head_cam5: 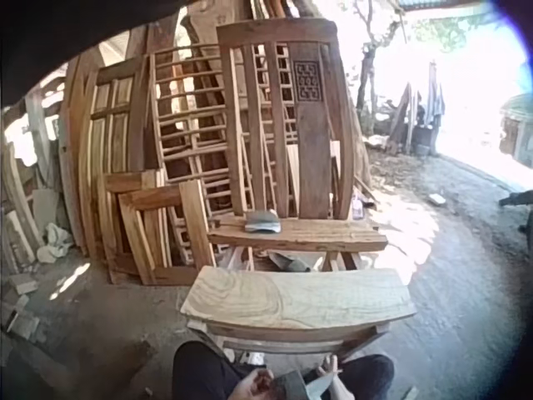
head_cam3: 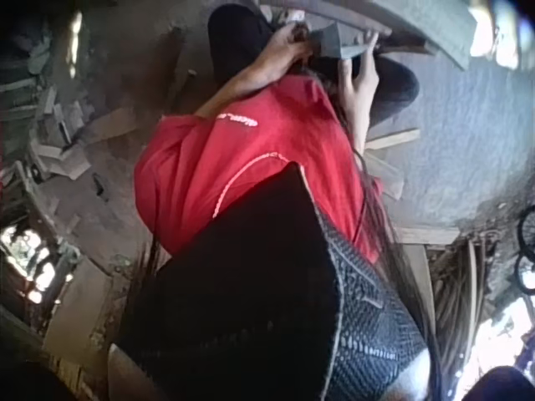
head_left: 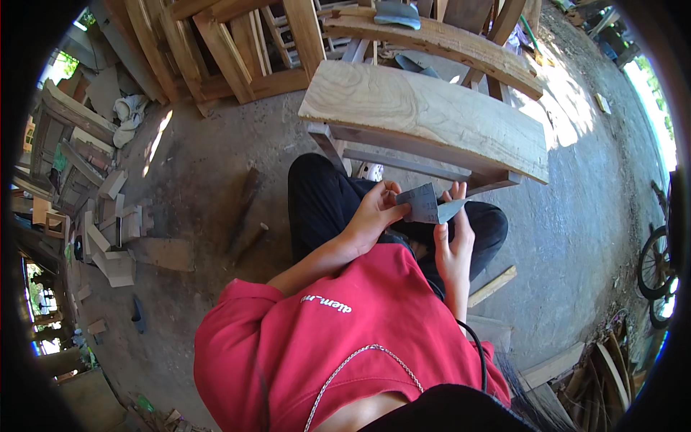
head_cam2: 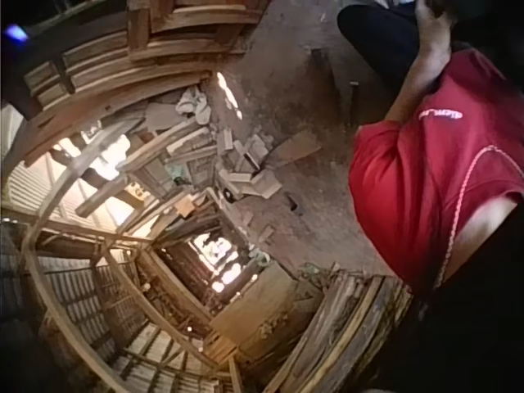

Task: Chiseling and sanding a piece of wood in a workshop.

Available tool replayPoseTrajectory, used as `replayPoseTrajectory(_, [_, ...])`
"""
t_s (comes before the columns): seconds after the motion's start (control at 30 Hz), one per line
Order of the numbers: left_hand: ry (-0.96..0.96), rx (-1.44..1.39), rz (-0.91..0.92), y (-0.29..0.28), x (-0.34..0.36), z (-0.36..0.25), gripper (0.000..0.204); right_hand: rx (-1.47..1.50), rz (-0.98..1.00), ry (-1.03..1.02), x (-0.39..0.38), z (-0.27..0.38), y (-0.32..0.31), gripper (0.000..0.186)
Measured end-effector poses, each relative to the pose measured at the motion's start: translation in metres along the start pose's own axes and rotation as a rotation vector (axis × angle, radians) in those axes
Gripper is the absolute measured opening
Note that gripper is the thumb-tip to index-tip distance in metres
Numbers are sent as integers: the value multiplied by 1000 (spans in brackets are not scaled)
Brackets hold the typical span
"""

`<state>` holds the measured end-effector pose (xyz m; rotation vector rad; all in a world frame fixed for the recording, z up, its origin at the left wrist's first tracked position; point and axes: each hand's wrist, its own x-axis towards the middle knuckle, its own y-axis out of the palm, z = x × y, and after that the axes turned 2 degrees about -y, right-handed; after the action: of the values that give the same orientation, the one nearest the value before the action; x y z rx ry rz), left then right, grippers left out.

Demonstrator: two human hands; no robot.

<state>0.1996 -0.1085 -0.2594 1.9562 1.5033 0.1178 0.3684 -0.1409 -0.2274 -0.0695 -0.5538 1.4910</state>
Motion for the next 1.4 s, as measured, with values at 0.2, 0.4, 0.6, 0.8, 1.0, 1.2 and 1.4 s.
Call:
replayPoseTrajectory(0.2, [137, 143, 34, 5, 6, 7, 29, 345, -132, 92, -5, 12, 23, 87])
replayPoseTrajectory(0.4, [131, 308, 4, 8, 16, 3, 26, 20, 77, -102, 9, 7, 11, 101])
replayPoseTrajectory(0.6, [206, 237, 62, 18, 16, -4, 27, -59, -42, -141, 8, -7, 22, 79])
replayPoseTrajectory(0.8, [297, 383, 71, 11, 27, -3, 51, 339, -267, -58, 7, -31, 33, 37])
replayPoseTrajectory(1.0, [194, 227, 257, -5, 22, -10, 54, 270, -41, -28, 9, -22, 24, 26])
replayPoseTrajectory(1.2, [157, 349, 84, -1, 19, -15, 29, 256, -103, -4, 13, -25, 19, 22])
replayPoseTrajectory(1.4, [364, 779, 128, -3, 12, -36, 16, 353, 244, 120, 17, -10, -19, 40])
